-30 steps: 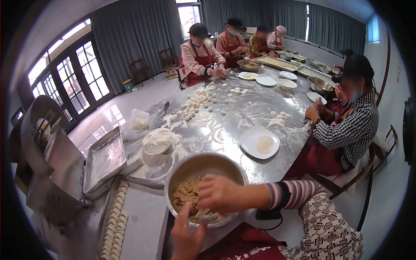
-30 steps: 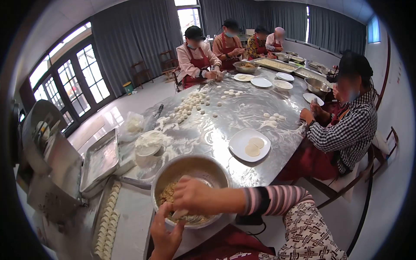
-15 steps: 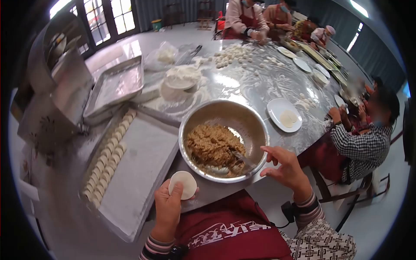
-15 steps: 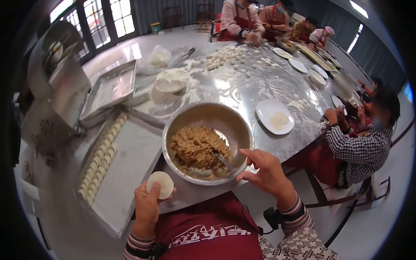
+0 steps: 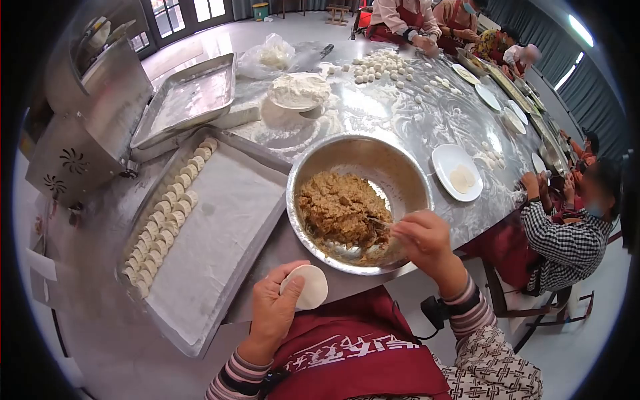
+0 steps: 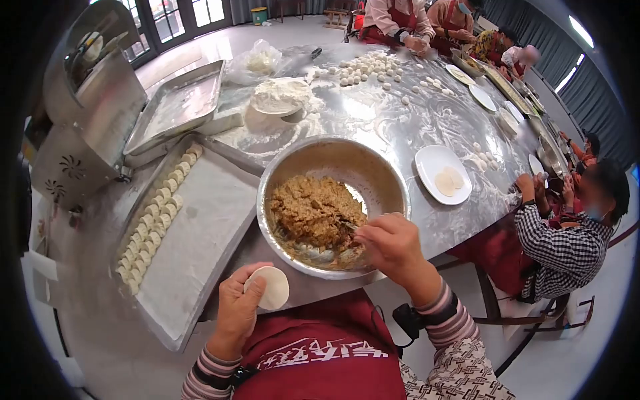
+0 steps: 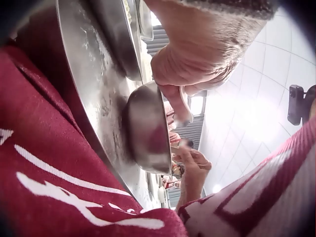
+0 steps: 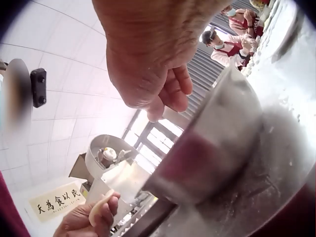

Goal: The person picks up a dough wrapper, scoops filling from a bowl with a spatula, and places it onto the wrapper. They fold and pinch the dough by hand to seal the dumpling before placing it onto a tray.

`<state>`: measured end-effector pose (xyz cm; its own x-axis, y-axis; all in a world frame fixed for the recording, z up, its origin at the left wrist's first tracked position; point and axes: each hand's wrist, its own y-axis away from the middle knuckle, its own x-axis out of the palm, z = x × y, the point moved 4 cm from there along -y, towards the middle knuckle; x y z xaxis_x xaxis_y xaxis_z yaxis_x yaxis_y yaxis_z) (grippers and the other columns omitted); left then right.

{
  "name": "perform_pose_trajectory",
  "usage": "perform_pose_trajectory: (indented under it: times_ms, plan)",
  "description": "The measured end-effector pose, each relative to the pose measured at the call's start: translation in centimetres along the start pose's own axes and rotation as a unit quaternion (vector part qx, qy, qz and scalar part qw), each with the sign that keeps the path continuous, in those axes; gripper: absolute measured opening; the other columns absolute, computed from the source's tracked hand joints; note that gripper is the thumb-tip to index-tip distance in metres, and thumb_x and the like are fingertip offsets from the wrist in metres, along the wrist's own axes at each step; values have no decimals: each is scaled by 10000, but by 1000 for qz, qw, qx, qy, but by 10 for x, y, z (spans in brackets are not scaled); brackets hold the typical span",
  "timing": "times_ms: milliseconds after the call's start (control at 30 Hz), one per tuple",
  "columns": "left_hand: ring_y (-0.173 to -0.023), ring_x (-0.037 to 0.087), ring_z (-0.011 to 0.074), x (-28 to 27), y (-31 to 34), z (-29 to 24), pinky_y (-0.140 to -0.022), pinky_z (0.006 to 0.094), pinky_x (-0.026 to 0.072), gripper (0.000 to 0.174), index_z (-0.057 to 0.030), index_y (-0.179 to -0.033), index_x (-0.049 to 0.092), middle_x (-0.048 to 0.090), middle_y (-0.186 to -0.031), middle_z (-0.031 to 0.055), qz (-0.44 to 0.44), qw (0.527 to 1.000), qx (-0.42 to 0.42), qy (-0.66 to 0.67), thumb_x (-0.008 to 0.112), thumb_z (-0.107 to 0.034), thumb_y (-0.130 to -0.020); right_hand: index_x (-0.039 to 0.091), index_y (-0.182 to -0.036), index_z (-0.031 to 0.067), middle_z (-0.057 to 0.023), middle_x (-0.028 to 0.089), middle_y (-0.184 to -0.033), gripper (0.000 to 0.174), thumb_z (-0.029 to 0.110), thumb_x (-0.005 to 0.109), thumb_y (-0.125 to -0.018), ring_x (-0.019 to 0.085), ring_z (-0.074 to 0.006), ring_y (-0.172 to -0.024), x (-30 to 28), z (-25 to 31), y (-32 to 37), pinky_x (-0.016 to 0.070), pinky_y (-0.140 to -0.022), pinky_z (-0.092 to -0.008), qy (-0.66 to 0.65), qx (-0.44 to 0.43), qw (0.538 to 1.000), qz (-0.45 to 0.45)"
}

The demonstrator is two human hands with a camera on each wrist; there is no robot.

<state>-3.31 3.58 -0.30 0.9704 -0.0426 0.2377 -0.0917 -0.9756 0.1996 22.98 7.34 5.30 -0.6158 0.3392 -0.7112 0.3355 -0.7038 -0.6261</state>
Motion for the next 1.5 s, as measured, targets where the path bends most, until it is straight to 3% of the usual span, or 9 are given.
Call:
perform_pose_trajectory:
  times_ms: [133, 300, 767, 867, 967, 1200, 1267, 1333, 1500]
  plan:
    - [-784, 617, 97, -2, -2, 9, -696, 239, 517, 184, 33, -1022, 651, 663, -910, 53, 23, 999, -27, 14, 583, -111, -928, 678, -821, 49, -85, 647, -765, 167, -4, 739, -675, 617, -249, -677, -26, 8, 9, 476, -579, -329, -35, 75, 997, 9]
    - [-764, 630, 102, 2, -4, 11, -676, 239, 527, 185, 41, -1010, 643, 671, -890, 60, 34, 998, -30, 43, 567, -112, -938, 683, -817, 44, -92, 651, -751, 156, -13, 732, -681, 622, -243, -666, -4, -1, 30, 480, -574, -316, -30, 81, 996, 11]
    - [-932, 646, 180, -7, 0, 15, -818, 327, 540, 302, 27, -1173, 554, 648, -1045, 111, 27, 977, -96, 190, 547, -185, -959, 687, -824, 28, -102, 643, -708, 118, -12, 720, -718, 618, -220, -610, -2, 21, 27, 473, -548, -291, -106, 117, 986, 48]
    - [-1004, 632, 254, -10, 0, 12, -890, 376, 520, 309, 42, -1183, 518, 625, -1103, 163, 25, 974, -96, 205, 513, -182, -970, 692, -849, -3, -87, 653, -683, 66, 11, 692, -785, 616, -162, -582, 0, 19, 29, 474, -539, -259, -175, 210, 961, 37]
    - [-1030, 623, 285, -9, -3, 2, -914, 388, 509, 331, 37, -1210, 490, 613, -1123, 177, 25, 973, -106, 205, 480, -203, -983, 686, -860, -47, -69, 672, -695, 151, 96, 640, -880, 609, -96, -579, 8, 6, 32, 484, -530, -221, -342, 425, 838, -21]
    - [-1065, 602, 273, 3, -20, -16, -931, 380, 493, 369, 44, -1253, 439, 583, -1169, 171, 38, 967, -105, 230, 472, -207, -984, 673, -910, -23, -89, 679, -704, 155, 126, 649, -876, 665, -134, -600, 16, -29, 22, 471, -507, -210, -466, 501, 727, -54]
    - [-1066, 597, 242, 8, -23, -20, -925, 367, 490, 369, 45, -1253, 434, 574, -1185, 162, 51, 968, -108, 221, 475, -204, -983, 678, -900, -28, -94, 680, -710, 155, 122, 644, -879, 661, -132, -597, 14, -30, 21, 472, -523, -208, -469, 498, 727, -60]
    - [-1060, 598, 230, 10, -24, -22, -921, 365, 490, 368, 41, -1252, 433, 574, -1185, 159, 49, 969, -101, 219, 477, -206, -982, 685, -902, -32, -86, 680, -722, 164, 124, 640, -884, 647, -114, -606, 7, -30, 21, 479, -561, -208, -395, 435, 807, -57]
    - [-1049, 591, 210, 9, -22, -20, -898, 364, 493, 363, 25, -1253, 444, 573, -1171, 129, 32, 971, -98, 215, 485, -213, -983, 690, -913, -37, -73, 683, -730, 131, 76, 633, -884, 624, -90, -636, 0, -2, 26, 474, -592, -204, -343, 389, 854, -26]
